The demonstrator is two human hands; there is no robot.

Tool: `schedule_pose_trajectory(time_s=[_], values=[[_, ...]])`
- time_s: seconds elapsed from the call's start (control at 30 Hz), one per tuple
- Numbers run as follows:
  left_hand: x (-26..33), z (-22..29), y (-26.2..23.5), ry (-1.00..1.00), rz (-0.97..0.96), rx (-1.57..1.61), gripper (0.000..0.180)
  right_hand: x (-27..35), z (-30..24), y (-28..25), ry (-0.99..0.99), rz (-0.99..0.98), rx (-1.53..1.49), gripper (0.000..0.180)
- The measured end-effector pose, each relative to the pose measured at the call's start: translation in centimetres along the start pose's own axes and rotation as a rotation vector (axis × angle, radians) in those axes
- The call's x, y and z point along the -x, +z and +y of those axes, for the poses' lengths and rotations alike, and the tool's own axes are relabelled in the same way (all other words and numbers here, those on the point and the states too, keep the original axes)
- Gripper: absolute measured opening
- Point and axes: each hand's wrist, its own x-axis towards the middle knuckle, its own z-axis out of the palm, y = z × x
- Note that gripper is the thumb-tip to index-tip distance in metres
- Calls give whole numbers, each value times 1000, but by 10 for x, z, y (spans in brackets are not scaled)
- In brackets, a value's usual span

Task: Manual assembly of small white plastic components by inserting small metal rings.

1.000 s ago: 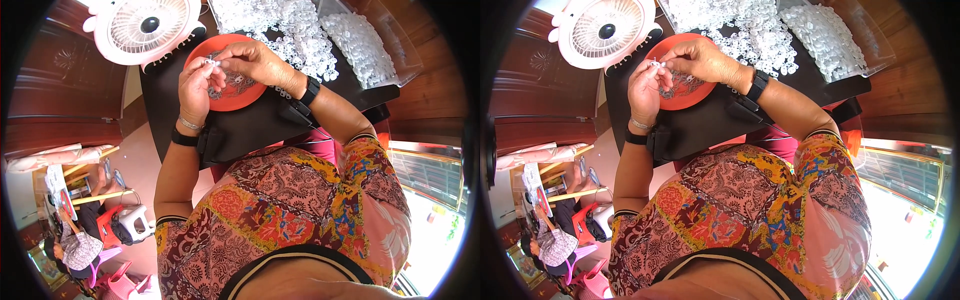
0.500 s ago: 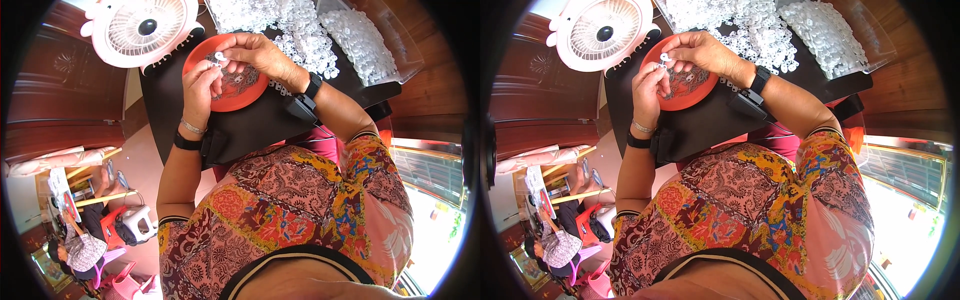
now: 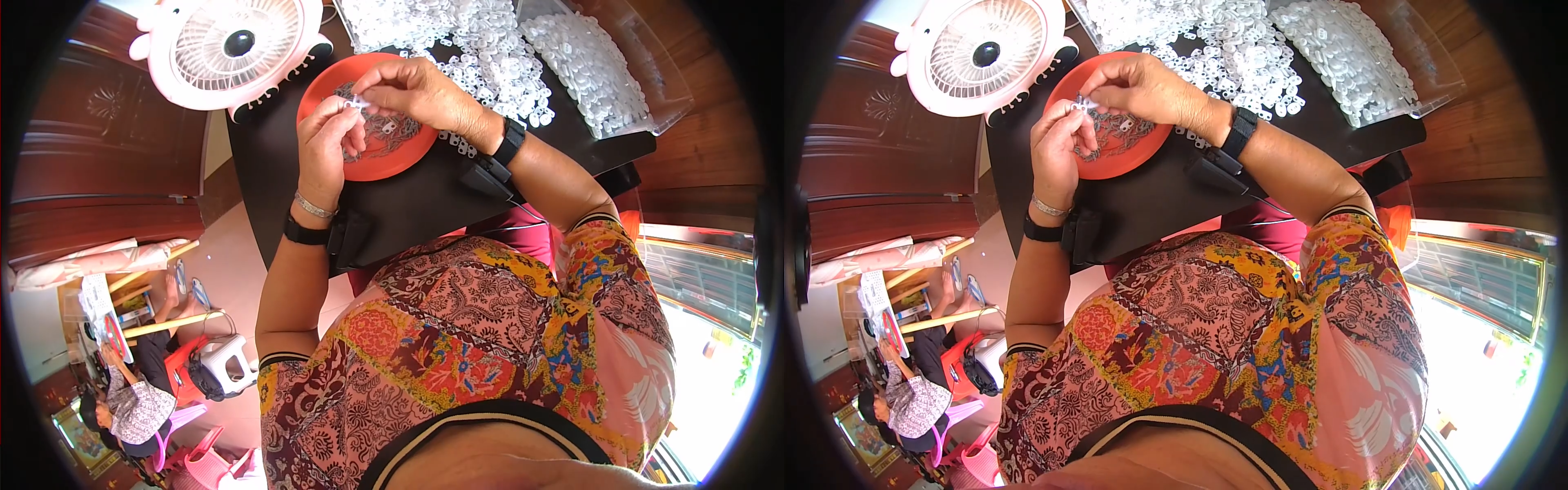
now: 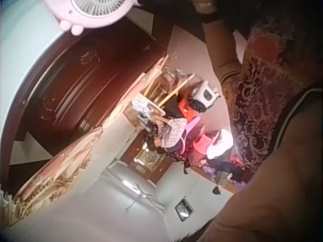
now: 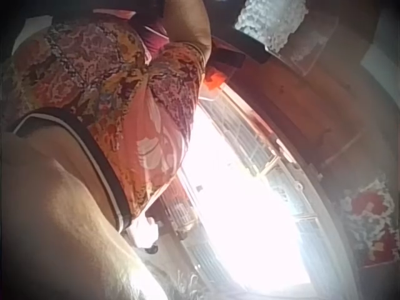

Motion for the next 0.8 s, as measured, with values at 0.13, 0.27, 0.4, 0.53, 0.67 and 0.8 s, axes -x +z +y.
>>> schedule_pose_trajectory(time_s=[0.13, 0.27, 0.4, 0.53, 0.67, 0.8], values=[[-2, 0, -1, 0, -21, 84, 21, 0, 1, 1, -32, -81, 49, 19], [-4, -5, -8, -29, -66, 310, 21, -1, -4, -3, 25, -183, -56, 18], [-4, -6, -5, -13, -131, 371, 20, -3, 3, -5, 22, -195, -121, 17], [-4, -4, -2, 1, -101, 346, 19, -4, 3, -5, 78, -120, -74, 19], [-2, -3, 1, -32, 1, 74, 19, -7, 5, -10, 134, -7, -83, 21], [-2, -5, 0, -26, 40, 35, 18, -9, 8, -18, 146, -2, -151, 22]])
